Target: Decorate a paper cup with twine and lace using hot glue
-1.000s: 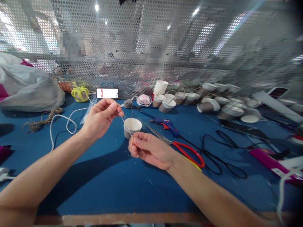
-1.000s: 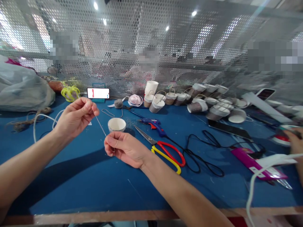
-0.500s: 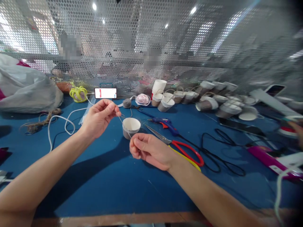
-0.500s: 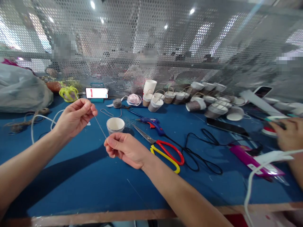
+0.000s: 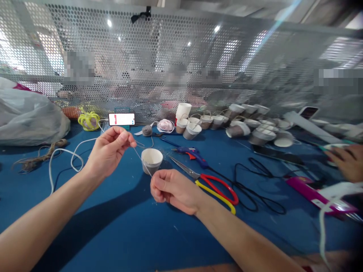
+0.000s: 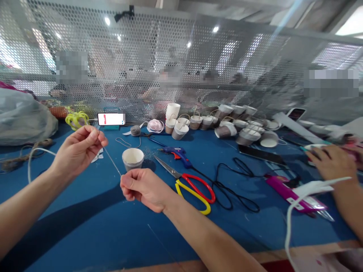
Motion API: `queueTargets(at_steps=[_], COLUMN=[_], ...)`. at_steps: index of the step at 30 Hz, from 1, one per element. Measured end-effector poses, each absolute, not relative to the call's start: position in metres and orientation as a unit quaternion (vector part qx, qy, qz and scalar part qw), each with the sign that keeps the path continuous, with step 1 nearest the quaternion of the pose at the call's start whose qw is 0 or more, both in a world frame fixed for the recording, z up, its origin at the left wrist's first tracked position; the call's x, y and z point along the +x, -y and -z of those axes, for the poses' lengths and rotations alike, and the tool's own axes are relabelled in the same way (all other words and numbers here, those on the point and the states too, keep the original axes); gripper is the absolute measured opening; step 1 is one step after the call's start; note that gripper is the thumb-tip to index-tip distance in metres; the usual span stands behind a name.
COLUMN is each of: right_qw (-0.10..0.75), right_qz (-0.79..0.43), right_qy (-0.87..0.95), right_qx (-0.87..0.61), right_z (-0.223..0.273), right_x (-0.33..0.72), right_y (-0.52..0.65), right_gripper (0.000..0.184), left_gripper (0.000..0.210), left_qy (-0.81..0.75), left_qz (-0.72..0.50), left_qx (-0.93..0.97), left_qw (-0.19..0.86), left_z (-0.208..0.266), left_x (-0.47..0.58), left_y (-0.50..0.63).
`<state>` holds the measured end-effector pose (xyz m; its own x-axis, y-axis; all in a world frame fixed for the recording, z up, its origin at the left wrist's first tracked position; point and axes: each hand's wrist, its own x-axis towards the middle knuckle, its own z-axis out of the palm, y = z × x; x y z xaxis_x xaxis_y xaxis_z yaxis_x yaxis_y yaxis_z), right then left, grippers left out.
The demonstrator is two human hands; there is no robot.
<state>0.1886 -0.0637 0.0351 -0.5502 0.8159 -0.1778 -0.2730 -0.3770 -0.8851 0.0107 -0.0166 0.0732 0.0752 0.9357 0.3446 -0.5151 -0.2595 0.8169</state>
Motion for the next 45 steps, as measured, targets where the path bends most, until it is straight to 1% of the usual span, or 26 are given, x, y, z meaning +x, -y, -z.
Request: queueTargets(at_steps=[6,10,15,20,22,24,27,31,36,41,45], right_qw=[0.362,0.352,0.362,0.388,0.395,0.392,0.377,0.377,0.380,0.349,0.335], right_qz=[-0.772,-0.782,-0.778,-0.755,-0.732,-0.710,-0.692,-0.682,-0.713,-0.792,-0.808], right_qy=[0.418,0.411,0.405,0.415,0.438,0.463,0.486,0.495,0.454,0.368,0.351], right_qx=[-0.313,-0.310,-0.315,-0.327,-0.341,-0.358,-0.378,-0.386,-0.375,-0.340,-0.333], right_z=[-0.033,-0.031,-0.029,-0.030,-0.031,-0.032,-0.032,-0.032,-0.031,-0.031,-0.031], right_x=[0.189,0.190,0.189,0.189,0.189,0.188,0.187,0.186,0.187,0.189,0.189], right_y=[0.062,0.059,0.059,0.060,0.061,0.061,0.062,0.064,0.063,0.060,0.060], right_gripper=[0.030,0.036,0.029,0.025,0.028,0.032,0.030,0.029,0.026,0.027,0.026], left_gripper=[0.015,0.015,0.014,0.014,0.014,0.014,0.014,0.014,0.016,0.016,0.016], left_qy=[-0.224,-0.227,-0.238,-0.227,-0.224,-0.228,-0.243,-0.256,-0.266,-0.251,-0.241], left_qz=[-0.645,-0.651,-0.647,-0.659,-0.663,-0.660,-0.650,-0.648,-0.651,-0.650,-0.645], left_qx=[0.464,0.461,0.462,0.454,0.456,0.462,0.468,0.463,0.454,0.462,0.460], left_qw=[0.564,0.559,0.559,0.556,0.550,0.548,0.547,0.548,0.547,0.548,0.560], left_z=[-0.071,-0.067,-0.065,-0.067,-0.068,-0.067,-0.065,-0.065,-0.066,-0.068,-0.068], left_x=[0.008,0.003,0.003,0.003,0.002,0.002,0.003,0.005,0.005,0.005,0.006], left_y=[0.010,0.002,0.001,0.002,0.002,0.001,0.001,0.001,0.001,0.003,0.004])
